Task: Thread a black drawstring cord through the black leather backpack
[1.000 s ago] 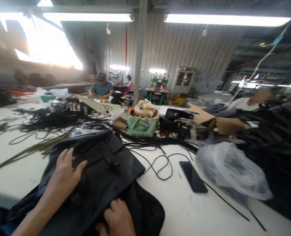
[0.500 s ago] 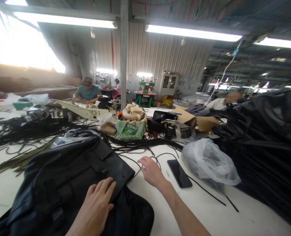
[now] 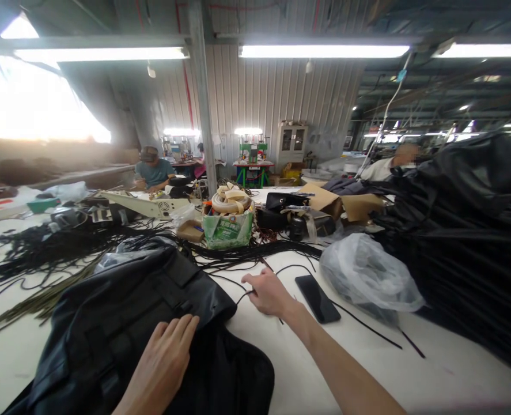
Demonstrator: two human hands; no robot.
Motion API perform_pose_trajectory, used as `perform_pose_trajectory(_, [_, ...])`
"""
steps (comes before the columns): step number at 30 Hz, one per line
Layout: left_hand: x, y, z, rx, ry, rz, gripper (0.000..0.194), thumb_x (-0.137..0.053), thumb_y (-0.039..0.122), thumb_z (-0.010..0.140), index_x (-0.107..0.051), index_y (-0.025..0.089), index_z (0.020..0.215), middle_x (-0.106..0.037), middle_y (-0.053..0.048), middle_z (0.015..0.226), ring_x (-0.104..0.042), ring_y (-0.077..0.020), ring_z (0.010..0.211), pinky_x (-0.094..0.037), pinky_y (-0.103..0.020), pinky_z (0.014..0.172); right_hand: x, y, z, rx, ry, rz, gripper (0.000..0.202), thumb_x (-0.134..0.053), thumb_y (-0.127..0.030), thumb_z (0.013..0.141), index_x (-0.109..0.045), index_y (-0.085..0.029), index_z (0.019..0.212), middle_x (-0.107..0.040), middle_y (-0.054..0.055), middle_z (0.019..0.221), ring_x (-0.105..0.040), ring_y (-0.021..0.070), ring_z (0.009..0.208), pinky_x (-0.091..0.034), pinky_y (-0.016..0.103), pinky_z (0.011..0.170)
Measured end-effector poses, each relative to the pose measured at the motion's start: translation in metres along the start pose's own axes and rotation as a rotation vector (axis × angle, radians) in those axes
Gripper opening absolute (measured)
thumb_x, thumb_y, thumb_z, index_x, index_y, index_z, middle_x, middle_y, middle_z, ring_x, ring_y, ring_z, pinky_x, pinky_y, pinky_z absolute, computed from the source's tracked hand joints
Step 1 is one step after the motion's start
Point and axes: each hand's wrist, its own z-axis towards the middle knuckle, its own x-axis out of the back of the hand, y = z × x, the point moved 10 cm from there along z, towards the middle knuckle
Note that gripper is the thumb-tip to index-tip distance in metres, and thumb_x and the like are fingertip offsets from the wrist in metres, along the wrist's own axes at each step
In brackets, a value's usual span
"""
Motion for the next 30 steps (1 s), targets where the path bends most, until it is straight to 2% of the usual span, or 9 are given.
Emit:
perform_pose_trajectory(4, [-0.004,-0.004,-0.003,0.038,0.021,-0.028,0.055,-0.048,-0.003,0.091,-0.068,0.019,0.137,-0.079,-0.010,0.129,-0.075,-0.0252,0.108,-0.053,-0.041,0.100,0.056,0.025,0.003,-0.041,0.144,-0.053,0.025,-0.063,-0.003,0.098,-0.082,-0.018,0.106,-0.084,0.007,0.099,-0.072,0.0194,0.092,-0.041,0.040,0.100])
perform_pose_trajectory(9, [-0.008,-0.008,-0.008,0.089,0.007,-0.077,0.056,-0.052,0.001,0.091,-0.065,0.019,0.143,-0.076,-0.012,0.136,-0.075,-0.0275,0.115,-0.054,-0.042,0.101,0.149,0.060,0.001,-0.168,0.396,-0.132,0.015,-0.066,-0.022,0.105,-0.080,-0.019,0.104,-0.079,0.012,0.105,-0.069,0.0305,0.105,-0.046,0.044,0.098])
perform_pose_trajectory(12, [-0.008,-0.008,-0.011,0.130,0.006,-0.101,0.055,-0.051,0.002,0.093,-0.066,0.018,0.143,-0.076,-0.013,0.137,-0.075,-0.0290,0.116,-0.055,-0.044,0.101,0.205,0.054,-0.006,-0.159,0.517,-0.176,0.013,-0.071,-0.030,0.103,-0.080,-0.020,0.100,-0.079,0.010,0.101,-0.071,0.0305,0.100,-0.051,0.041,0.090])
perform_pose_trajectory(14, [-0.009,-0.006,-0.011,0.179,-0.009,-0.171,0.054,-0.052,0.006,0.095,-0.066,0.021,0.145,-0.074,-0.013,0.141,-0.074,-0.0313,0.120,-0.056,-0.047,0.103,0.227,0.039,-0.009,-0.125,0.512,-0.143,0.014,-0.073,-0.033,0.104,-0.081,-0.022,0.100,-0.081,0.007,0.098,-0.073,0.0271,0.090,-0.052,0.038,0.084])
perform_pose_trajectory(17, [-0.009,-0.003,-0.002,0.321,-0.060,-0.412,0.053,-0.060,0.019,0.097,-0.064,0.025,0.149,-0.069,-0.014,0.151,-0.071,-0.0357,0.131,-0.058,-0.054,0.109,0.217,0.005,-0.006,-0.073,0.285,-0.008,0.013,-0.073,-0.033,0.105,-0.083,-0.026,0.102,-0.084,0.002,0.095,-0.076,0.0223,0.083,-0.051,0.033,0.078])
perform_pose_trajectory(20, [-0.004,0.003,0.016,0.511,-0.093,-0.784,0.052,-0.068,0.037,0.097,-0.065,0.024,0.147,-0.067,-0.016,0.153,-0.071,-0.0366,0.131,-0.061,-0.053,0.108,0.172,-0.042,-0.008,0.019,-0.007,0.046,0.009,-0.076,-0.020,0.099,-0.082,-0.026,0.101,-0.084,0.001,0.096,-0.076,0.0228,0.088,-0.048,0.032,0.082])
perform_pose_trajectory(23, [0.014,0.016,0.042,0.632,-0.089,-1.132,0.056,-0.068,0.054,0.099,-0.066,0.022,0.146,-0.072,-0.018,0.146,-0.070,-0.0371,0.131,-0.059,-0.052,0.111,0.125,-0.089,-0.016,0.159,-0.207,0.138,0.030,-0.070,-0.004,0.087,-0.076,-0.023,0.110,-0.082,0.003,0.104,-0.074,0.0242,0.096,-0.047,0.034,0.091])
perform_pose_trajectory(27, [0.042,0.050,0.082,0.528,-0.091,-1.583,0.050,-0.069,0.056,0.104,-0.067,0.023,0.141,-0.075,-0.014,0.136,-0.071,-0.0310,0.125,-0.056,-0.044,0.114,0.096,-0.114,-0.018,0.193,-0.239,0.290,0.033,-0.069,-0.006,0.080,-0.067,-0.021,0.110,-0.077,0.004,0.101,-0.070,0.0249,0.091,-0.047,0.036,0.090])
perform_pose_trajectory(30, [0.037,0.062,0.090,0.529,-0.097,-1.728,0.040,-0.070,0.055,0.105,-0.070,0.020,0.122,-0.074,-0.007,0.103,-0.067,-0.0179,0.080,-0.057,-0.028,0.074,0.096,-0.114,-0.015,0.195,-0.182,0.378,0.029,-0.071,-0.007,0.082,-0.066,-0.021,0.107,-0.075,0.003,0.100,-0.068,0.0246,0.094,-0.047,0.037,0.092])
